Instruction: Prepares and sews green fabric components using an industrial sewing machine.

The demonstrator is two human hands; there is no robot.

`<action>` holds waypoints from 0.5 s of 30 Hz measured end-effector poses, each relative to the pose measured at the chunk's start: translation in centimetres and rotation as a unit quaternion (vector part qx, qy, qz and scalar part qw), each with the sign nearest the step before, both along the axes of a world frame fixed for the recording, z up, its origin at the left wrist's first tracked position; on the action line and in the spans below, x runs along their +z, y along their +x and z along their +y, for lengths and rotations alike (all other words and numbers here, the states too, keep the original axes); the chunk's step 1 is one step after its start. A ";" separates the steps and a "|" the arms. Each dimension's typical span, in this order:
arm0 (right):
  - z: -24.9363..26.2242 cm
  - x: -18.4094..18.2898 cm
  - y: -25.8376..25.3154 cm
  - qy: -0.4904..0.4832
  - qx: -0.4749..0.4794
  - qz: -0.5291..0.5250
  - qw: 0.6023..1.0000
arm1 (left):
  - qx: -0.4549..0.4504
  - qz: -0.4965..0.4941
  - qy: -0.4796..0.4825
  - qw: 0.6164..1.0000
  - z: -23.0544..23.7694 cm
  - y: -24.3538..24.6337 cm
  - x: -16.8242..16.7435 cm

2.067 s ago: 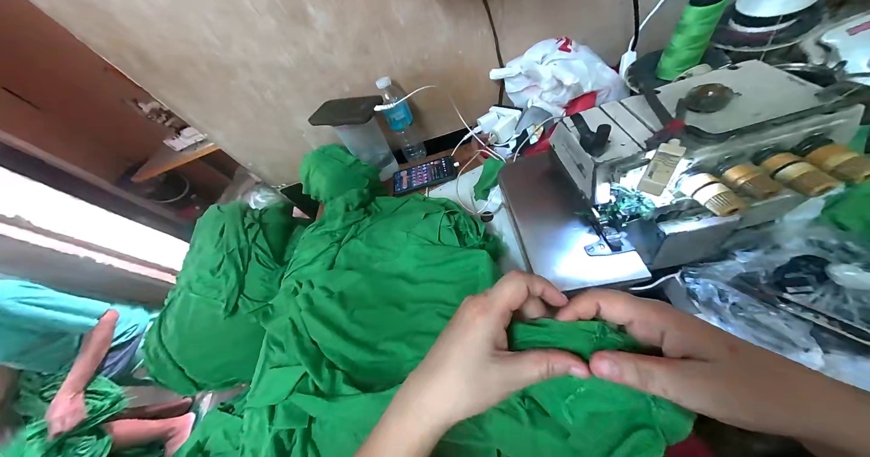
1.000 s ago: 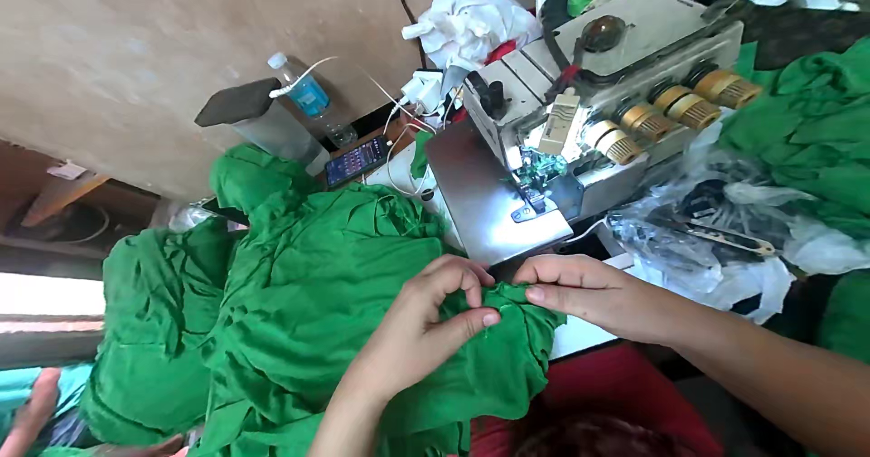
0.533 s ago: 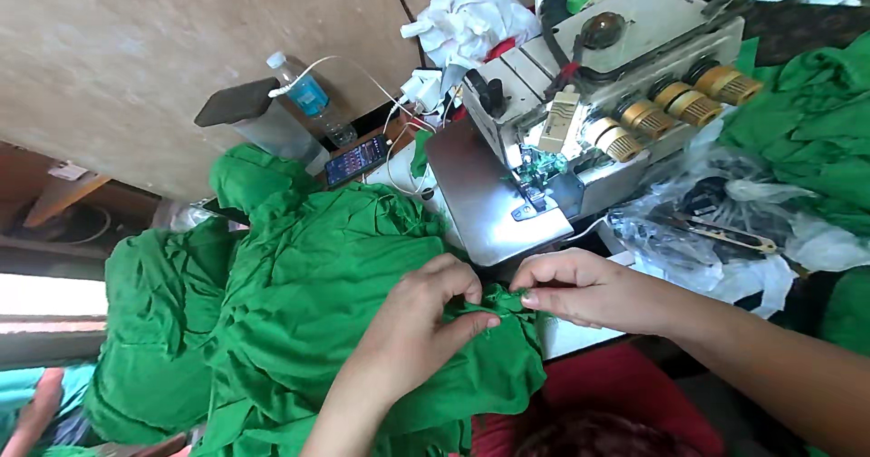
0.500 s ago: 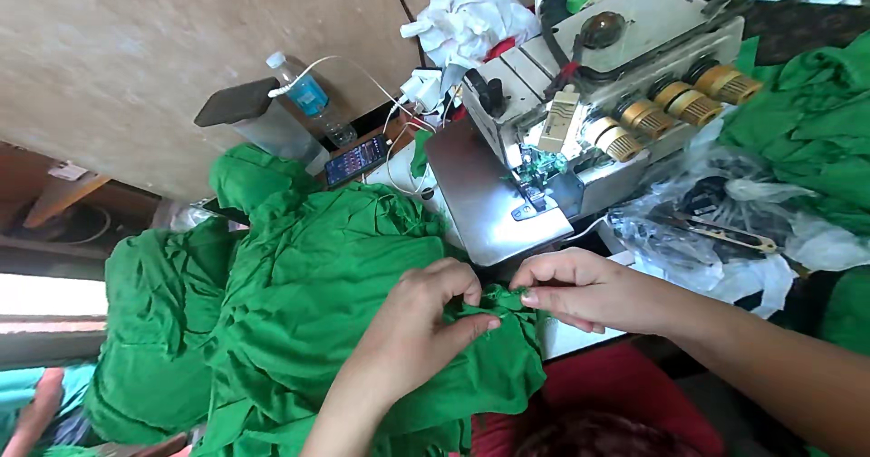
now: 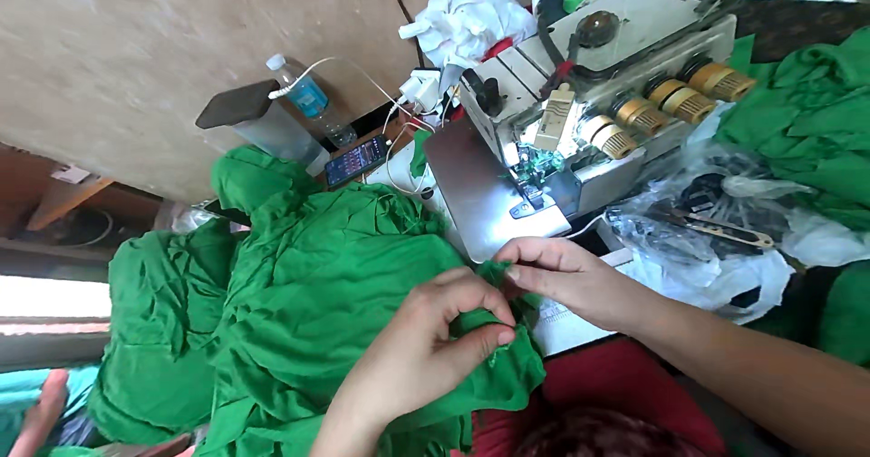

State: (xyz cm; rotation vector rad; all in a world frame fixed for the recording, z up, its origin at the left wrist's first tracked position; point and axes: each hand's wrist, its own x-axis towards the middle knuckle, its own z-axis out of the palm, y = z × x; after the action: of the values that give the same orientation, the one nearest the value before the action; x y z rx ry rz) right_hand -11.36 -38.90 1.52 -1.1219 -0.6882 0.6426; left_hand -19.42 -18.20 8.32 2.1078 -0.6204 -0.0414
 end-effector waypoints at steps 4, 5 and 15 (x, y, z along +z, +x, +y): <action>0.2 -0.4 -1.0 0.009 0.020 -0.034 0.999 | 0.080 -0.068 0.009 0.994 0.1 0.3 -0.4; 0.0 -0.3 -1.1 0.007 0.030 -0.028 0.999 | 0.096 -0.066 0.008 0.993 0.3 0.3 -0.6; -1.0 -0.9 -1.1 -0.053 -0.016 -0.212 0.976 | 0.004 0.186 0.017 0.982 1.3 -0.2 -0.6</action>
State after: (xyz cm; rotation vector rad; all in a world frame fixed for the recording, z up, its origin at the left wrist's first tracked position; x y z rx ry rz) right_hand -12.49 -39.87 0.65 -1.3857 -1.0057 0.4162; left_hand -19.57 -16.91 7.73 2.0628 -0.3861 -0.4350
